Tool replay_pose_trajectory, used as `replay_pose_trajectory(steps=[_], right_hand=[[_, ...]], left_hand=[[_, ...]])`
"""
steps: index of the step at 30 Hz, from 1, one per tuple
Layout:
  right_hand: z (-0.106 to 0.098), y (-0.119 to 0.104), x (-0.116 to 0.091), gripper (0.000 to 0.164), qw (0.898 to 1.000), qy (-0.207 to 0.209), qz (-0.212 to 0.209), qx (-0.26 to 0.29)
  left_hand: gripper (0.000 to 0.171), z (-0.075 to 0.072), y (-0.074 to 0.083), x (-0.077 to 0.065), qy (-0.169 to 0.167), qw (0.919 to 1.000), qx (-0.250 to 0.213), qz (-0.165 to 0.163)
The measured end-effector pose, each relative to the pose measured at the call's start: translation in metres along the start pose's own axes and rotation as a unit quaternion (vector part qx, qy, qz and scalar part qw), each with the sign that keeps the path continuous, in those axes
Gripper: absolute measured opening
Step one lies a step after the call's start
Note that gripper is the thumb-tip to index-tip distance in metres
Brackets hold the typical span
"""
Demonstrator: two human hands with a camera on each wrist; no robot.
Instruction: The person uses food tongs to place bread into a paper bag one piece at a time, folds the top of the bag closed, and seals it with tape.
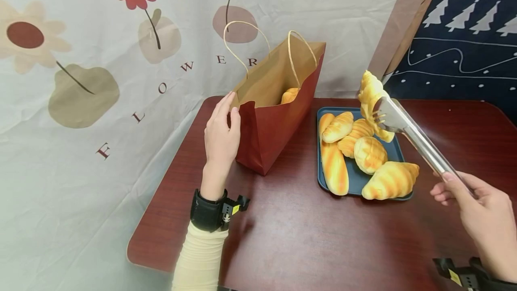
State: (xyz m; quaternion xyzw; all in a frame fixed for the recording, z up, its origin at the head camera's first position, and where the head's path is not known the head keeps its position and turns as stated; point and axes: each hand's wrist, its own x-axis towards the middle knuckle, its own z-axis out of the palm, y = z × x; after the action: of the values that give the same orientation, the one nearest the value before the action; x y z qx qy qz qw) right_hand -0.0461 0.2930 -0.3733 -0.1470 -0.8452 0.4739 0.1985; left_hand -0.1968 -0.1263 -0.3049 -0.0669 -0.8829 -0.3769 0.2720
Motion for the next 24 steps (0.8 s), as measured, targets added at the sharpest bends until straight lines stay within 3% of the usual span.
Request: replay_pose_trajectory(steps=[8,13,16,24], right_hand=[[0.004,-0.009,-0.003,0.018,0.999,-0.02,0.0,0.036],[0.005,-0.01,-0.002,0.016,0.986,-0.041,-0.008,0.159],[0.005,-0.012,-0.002,0.016,0.978,-0.049,-0.01,0.202],[0.006,-0.017,-0.001,0.022,0.977,-0.058,0.012,0.204]], left_hand=[[0.042,0.0,0.0,0.0,0.002,1.0,-0.001,0.001],[0.042,-0.001,0.0,0.0,0.002,1.0,-0.003,0.001],[0.042,-0.001,0.001,0.0,0.002,1.0,-0.003,0.001],[0.042,-0.002,0.0,0.0,0.0,1.0,-0.004,-0.002]])
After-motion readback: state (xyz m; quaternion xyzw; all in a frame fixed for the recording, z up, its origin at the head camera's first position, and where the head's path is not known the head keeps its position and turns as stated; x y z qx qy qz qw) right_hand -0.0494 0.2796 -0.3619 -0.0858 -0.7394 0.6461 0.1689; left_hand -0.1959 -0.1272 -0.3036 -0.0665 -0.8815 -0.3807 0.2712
